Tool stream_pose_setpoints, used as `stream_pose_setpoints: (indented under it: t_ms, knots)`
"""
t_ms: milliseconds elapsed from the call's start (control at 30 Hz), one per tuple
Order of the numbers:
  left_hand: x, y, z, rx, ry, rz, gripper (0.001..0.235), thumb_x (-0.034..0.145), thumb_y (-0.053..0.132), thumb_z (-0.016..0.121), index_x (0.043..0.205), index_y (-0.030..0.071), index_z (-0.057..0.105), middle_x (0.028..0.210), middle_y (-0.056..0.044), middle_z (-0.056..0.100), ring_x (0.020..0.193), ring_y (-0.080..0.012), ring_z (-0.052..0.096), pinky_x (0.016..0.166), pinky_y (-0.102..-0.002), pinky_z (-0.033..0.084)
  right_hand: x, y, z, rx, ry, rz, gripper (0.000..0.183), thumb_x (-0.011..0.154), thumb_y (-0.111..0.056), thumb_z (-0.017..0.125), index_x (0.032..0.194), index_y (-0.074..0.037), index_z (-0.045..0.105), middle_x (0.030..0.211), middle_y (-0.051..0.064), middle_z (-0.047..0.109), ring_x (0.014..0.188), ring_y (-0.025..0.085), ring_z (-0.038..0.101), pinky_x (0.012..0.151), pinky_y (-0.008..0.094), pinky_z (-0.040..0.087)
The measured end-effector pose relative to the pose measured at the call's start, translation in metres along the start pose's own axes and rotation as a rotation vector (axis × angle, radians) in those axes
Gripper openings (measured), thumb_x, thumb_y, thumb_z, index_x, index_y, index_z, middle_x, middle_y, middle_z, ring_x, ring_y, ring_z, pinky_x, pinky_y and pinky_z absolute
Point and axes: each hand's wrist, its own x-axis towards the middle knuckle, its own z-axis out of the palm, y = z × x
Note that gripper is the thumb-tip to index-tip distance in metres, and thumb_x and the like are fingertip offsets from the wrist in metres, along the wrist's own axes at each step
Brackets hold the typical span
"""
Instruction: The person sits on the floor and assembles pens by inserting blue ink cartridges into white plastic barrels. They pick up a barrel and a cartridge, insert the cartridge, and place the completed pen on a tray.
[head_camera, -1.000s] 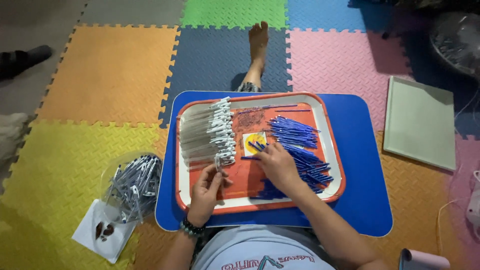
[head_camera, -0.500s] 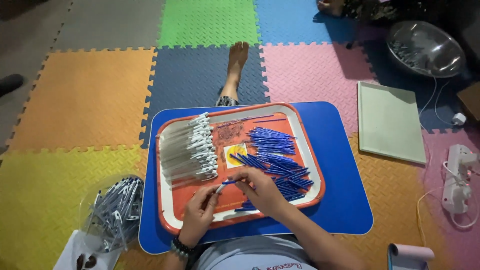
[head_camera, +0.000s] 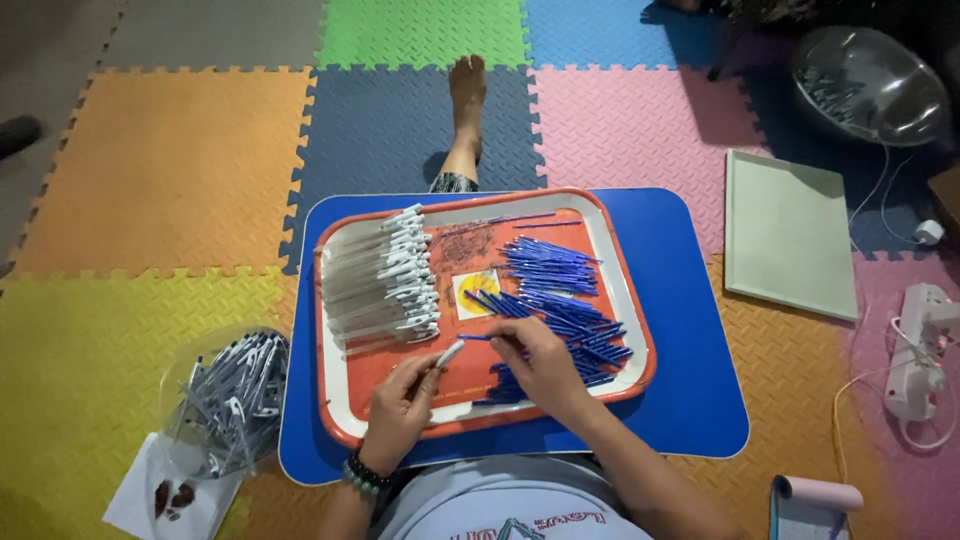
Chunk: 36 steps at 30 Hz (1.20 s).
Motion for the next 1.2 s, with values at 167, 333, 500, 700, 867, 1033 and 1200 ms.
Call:
stream_pose_setpoints:
  t_ms: [167, 333, 500, 700, 867, 1033, 1200]
  knots:
    - [0.004, 0.008, -0.003, -0.01, 0.03, -0.028, 0.027, 0.111, 0.014, 0.068, 0.133, 0.004, 0.08, 0.105, -0.011, 0.082, 0.085, -0.0197, 0.078, 0.069, -0.033, 0.062, -0.001, 0.009, 0.0, -0.014, 0.076, -0.052, 0.014, 0.107, -0.016, 0.077, 0.118, -0.009, 0.081, 0.1, 0.009, 0.08, 0.092, 0.027, 0.076, 0.082, 0.038, 0.063]
    - [0.004, 0.01, 0.0, -0.045, 0.055, -0.057, 0.025, 0.109, 0.012, 0.072, 0.13, 0.008, 0.084, 0.099, -0.012, 0.085, 0.078, -0.0217, 0.081, 0.062, -0.033, 0.065, 0.001, 0.008, -0.004, -0.044, 0.114, -0.087, 0.01, 0.104, -0.016, 0.083, 0.112, -0.012, 0.083, 0.089, 0.007, 0.08, 0.089, 0.029, 0.078, 0.084, 0.039, 0.064]
    - [0.005, 0.008, 0.001, -0.022, 0.033, -0.019, 0.024, 0.106, 0.01, 0.074, 0.126, 0.011, 0.088, 0.098, -0.01, 0.086, 0.076, -0.0214, 0.081, 0.061, -0.034, 0.064, 0.006, 0.0, -0.012, 0.035, 0.111, 0.033, 0.012, 0.104, -0.013, 0.083, 0.116, -0.013, 0.085, 0.092, 0.006, 0.082, 0.09, 0.021, 0.079, 0.084, 0.035, 0.065]
    - [0.004, 0.002, 0.004, -0.046, 0.015, -0.02, 0.022, 0.106, 0.011, 0.077, 0.124, 0.011, 0.088, 0.104, -0.01, 0.089, 0.089, -0.024, 0.085, 0.072, -0.034, 0.065, 0.015, -0.02, -0.022, 0.307, 0.029, 0.292, 0.016, 0.106, -0.01, 0.078, 0.121, -0.006, 0.085, 0.099, 0.015, 0.086, 0.093, 0.022, 0.08, 0.09, 0.039, 0.066]
    - [0.005, 0.005, 0.001, -0.043, 0.008, -0.08, 0.016, 0.104, 0.013, 0.082, 0.118, 0.01, 0.089, 0.09, -0.011, 0.086, 0.075, -0.0223, 0.082, 0.064, -0.035, 0.063, 0.02, -0.007, -0.018, 0.253, -0.02, 0.312, 0.013, 0.107, -0.016, 0.08, 0.112, -0.005, 0.086, 0.088, 0.014, 0.087, 0.082, 0.019, 0.079, 0.076, 0.035, 0.064]
    - [0.004, 0.004, 0.002, -0.034, 0.001, -0.08, 0.015, 0.103, 0.014, 0.083, 0.116, 0.009, 0.089, 0.087, -0.013, 0.085, 0.074, -0.0261, 0.083, 0.061, -0.036, 0.062, 0.018, 0.004, -0.008, 0.214, -0.099, 0.242, 0.012, 0.106, -0.015, 0.081, 0.108, -0.006, 0.086, 0.081, 0.013, 0.084, 0.074, 0.018, 0.075, 0.07, 0.035, 0.062]
    - [0.005, 0.013, -0.001, -0.12, -0.08, -0.305, 0.027, 0.103, 0.018, 0.084, 0.129, 0.011, 0.086, 0.08, -0.013, 0.085, 0.065, -0.0183, 0.082, 0.058, -0.032, 0.067, 0.021, 0.003, -0.009, 0.151, -0.115, 0.259, 0.013, 0.107, -0.019, 0.079, 0.104, -0.008, 0.085, 0.08, 0.009, 0.086, 0.069, 0.016, 0.073, 0.065, 0.031, 0.059]
